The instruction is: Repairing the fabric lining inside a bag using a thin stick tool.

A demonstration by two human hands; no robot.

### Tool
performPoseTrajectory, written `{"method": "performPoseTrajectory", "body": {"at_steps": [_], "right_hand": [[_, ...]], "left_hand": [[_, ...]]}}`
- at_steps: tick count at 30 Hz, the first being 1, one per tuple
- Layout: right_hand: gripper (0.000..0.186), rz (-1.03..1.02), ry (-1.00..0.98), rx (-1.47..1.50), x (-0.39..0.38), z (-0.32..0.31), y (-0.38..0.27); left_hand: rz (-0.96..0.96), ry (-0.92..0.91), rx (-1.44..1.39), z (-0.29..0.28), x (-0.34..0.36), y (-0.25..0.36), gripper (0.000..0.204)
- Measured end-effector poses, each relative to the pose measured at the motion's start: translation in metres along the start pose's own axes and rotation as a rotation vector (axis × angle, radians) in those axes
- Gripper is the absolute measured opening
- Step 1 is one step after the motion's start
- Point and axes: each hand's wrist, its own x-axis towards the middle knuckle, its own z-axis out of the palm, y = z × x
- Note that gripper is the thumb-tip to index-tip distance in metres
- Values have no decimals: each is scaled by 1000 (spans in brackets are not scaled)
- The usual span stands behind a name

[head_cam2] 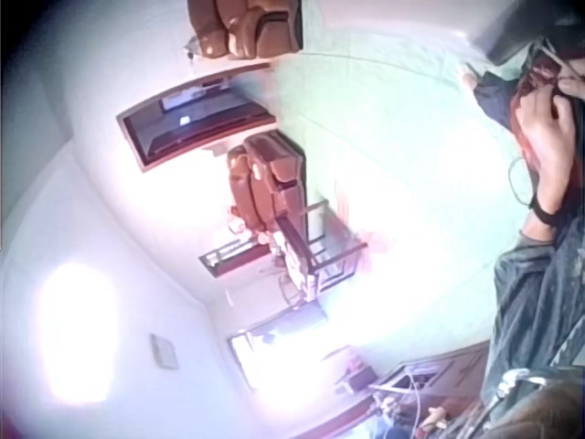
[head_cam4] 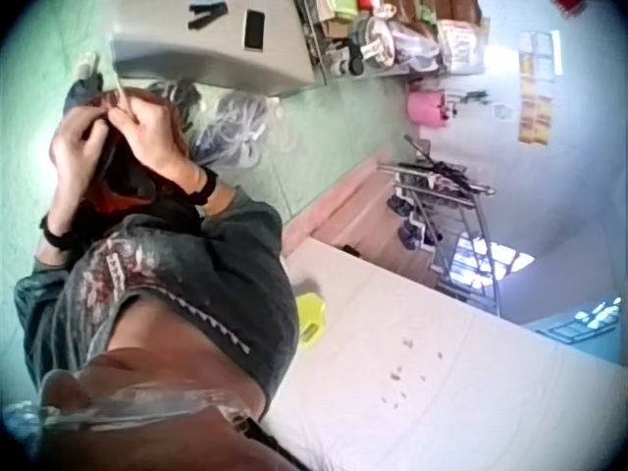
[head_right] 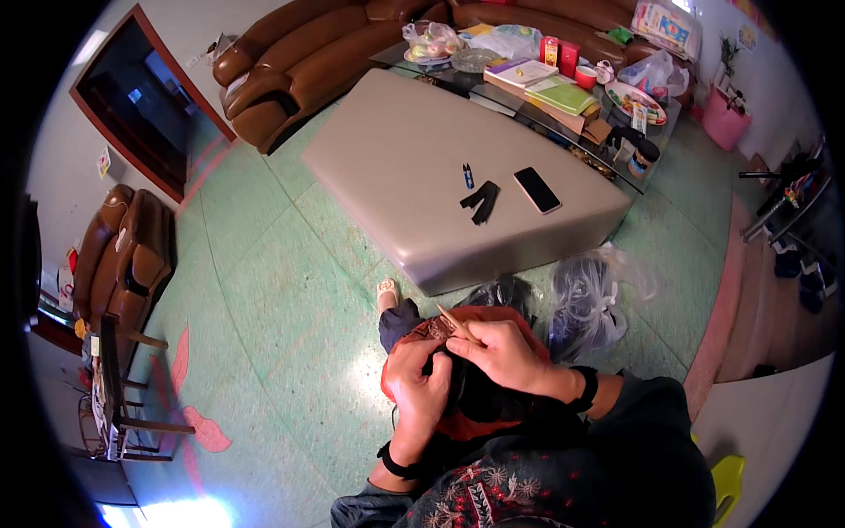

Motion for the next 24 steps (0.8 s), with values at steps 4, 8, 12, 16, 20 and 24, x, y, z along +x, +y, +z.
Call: {"method": "performPoseTrajectory", "body": {"at_steps": [4,8,12,16,20,24], "right_hand": [[19,-36,96,-38,-5,-8,-17],[7,-203,110,-85,-7,-22,-13],[7,-99,116,-37,-4,-21,-17],[13,-91,33,-89,-6,-19,-14],[12,11,1,31,-7,-20,-13],[11,73,-15,81,-7,-19,-15]], "left_hand": [[-58,25,36,-2,1,0,10],[-127,10,28,-7,0,-8,12],[-155,-144,-380,-17,12,3,18],[-227,-216,-507,-17,9,2,17],[-140,-186,-352,-16,5,-3,18],[-162,-183,-348,-17,5,-3,15]]}}
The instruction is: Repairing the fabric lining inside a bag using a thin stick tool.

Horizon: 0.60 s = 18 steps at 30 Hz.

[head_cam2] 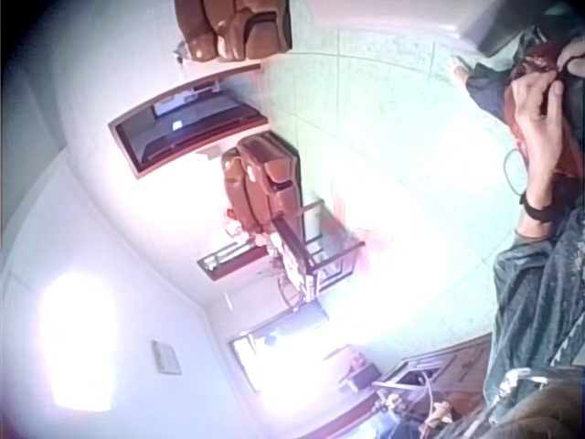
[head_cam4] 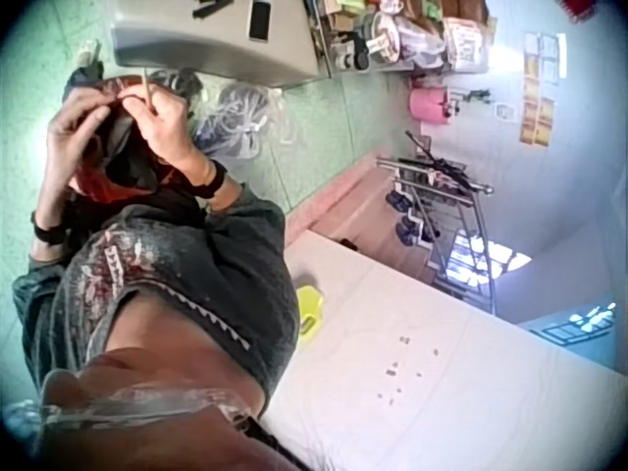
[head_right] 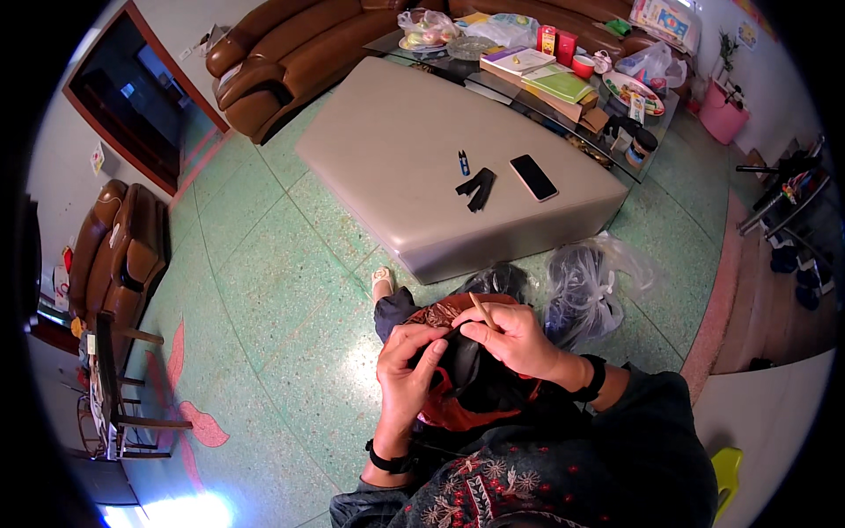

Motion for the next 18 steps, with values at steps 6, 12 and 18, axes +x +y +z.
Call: {"method": "performPoseTrajectory", "body": {"at_steps": [6,12,18], "right_hand": [[11,-132,70,-80,2,6,-1],[11,-265,123,-161,4,9,4],[10,-258,0,-95,12,3,5]], "left_hand": [[24,10,14,4,-2,-1,12],[12,42,21,11,-3,1,10],[230,105,291,12,1,6,11]]}}
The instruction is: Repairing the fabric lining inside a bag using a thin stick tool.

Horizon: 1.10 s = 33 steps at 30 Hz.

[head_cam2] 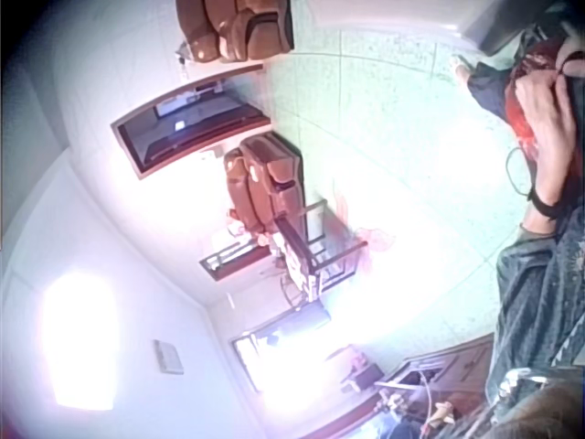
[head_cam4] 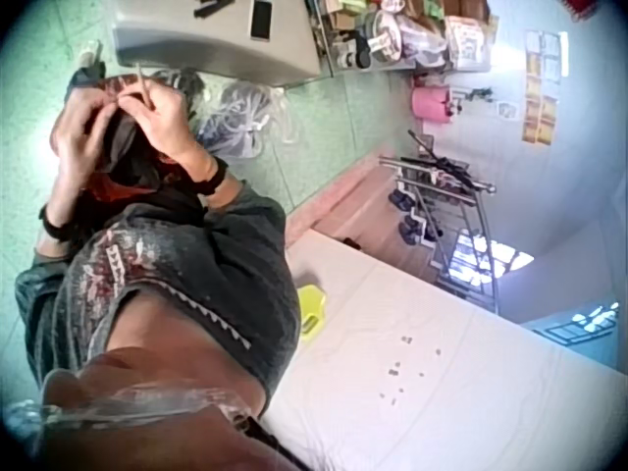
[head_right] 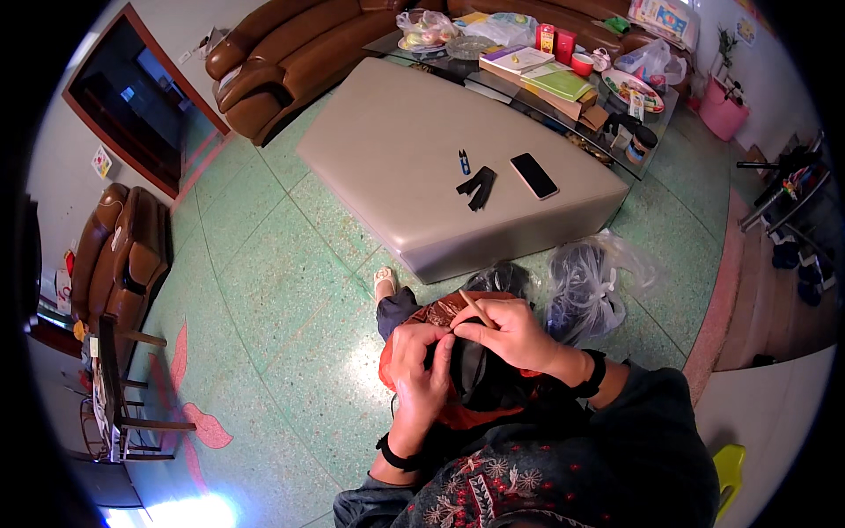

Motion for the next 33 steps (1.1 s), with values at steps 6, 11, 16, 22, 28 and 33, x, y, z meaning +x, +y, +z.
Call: {"method": "performPoseTrajectory", "body": {"at_steps": [6,11,16,22,28,33], "right_hand": [[10,50,-7,93,-2,-10,-2],[10,47,-17,53,-2,-10,-3],[11,54,-32,81,-2,-11,-3],[11,47,-177,-46,10,-15,-10],[8,4,-140,23,7,-22,3],[10,48,-362,-71,9,-17,-17]], "left_hand": [[-143,-1,-301,-8,-5,-5,11],[-173,-29,-328,-10,-6,-8,10],[-196,-69,-356,-13,-4,-9,8],[-141,-129,-221,-16,-2,-12,8],[-546,-40,-881,-11,-7,-9,30],[-611,-39,-952,-4,-21,-18,23]]}}
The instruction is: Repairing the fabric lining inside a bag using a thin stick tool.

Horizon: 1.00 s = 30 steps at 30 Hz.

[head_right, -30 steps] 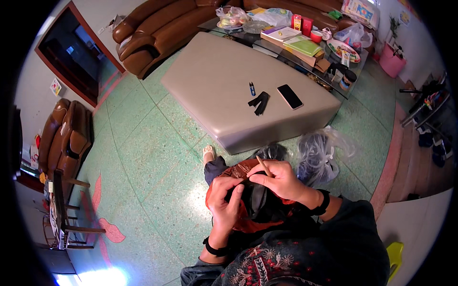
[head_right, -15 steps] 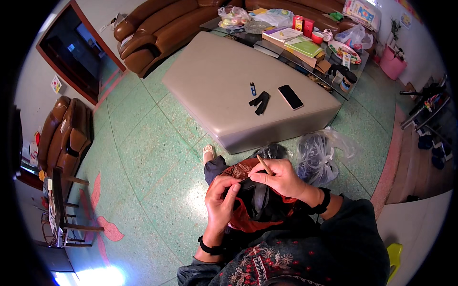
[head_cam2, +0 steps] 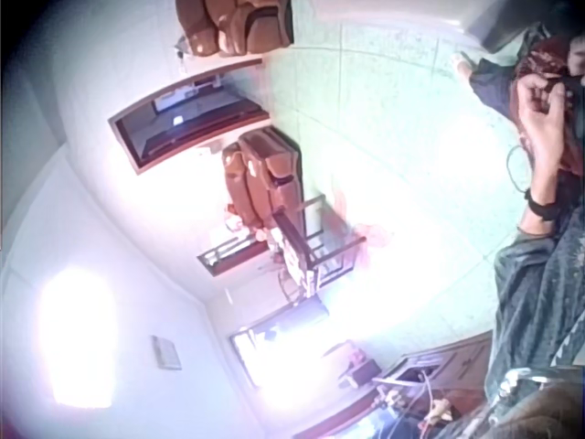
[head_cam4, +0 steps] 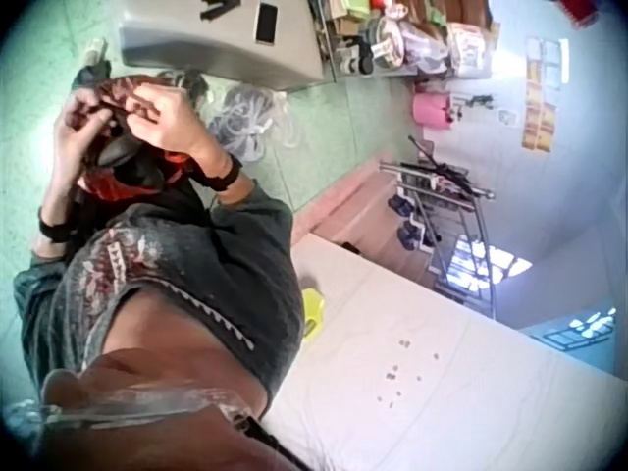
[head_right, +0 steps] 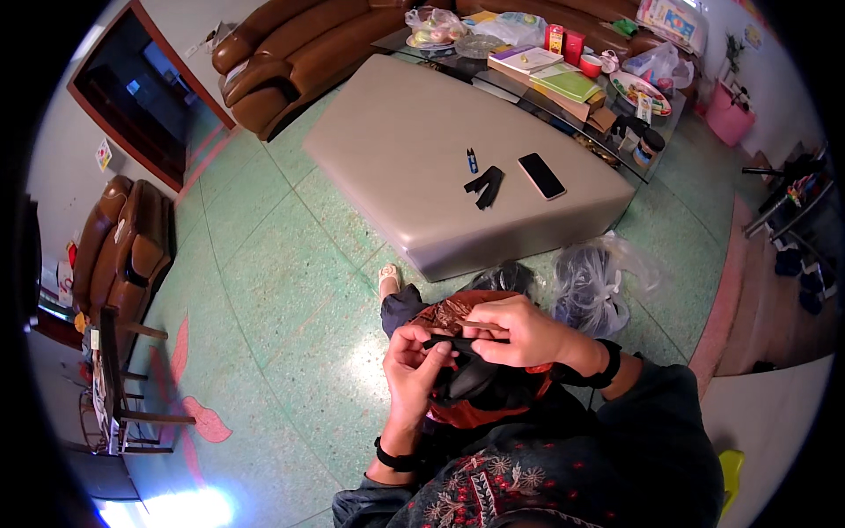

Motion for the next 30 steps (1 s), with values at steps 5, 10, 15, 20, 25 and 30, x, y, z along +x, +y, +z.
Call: {"method": "performPoseTrajectory", "body": {"at_steps": [5,10,15,20,25,30], "right_hand": [[16,-170,112,-170,3,8,5],[16,-200,132,-187,1,14,1],[14,-176,169,-169,1,22,3],[13,-174,147,-207,5,24,8],[23,150,-244,-81,12,-13,15],[19,152,2,12,11,-26,29]], "left_hand": [[83,15,147,3,0,6,13],[231,-7,109,4,3,9,11],[181,36,65,4,3,8,13],[95,67,88,10,11,7,17],[-151,-174,424,-11,10,16,21],[-325,-135,339,-9,9,9,18]]}}
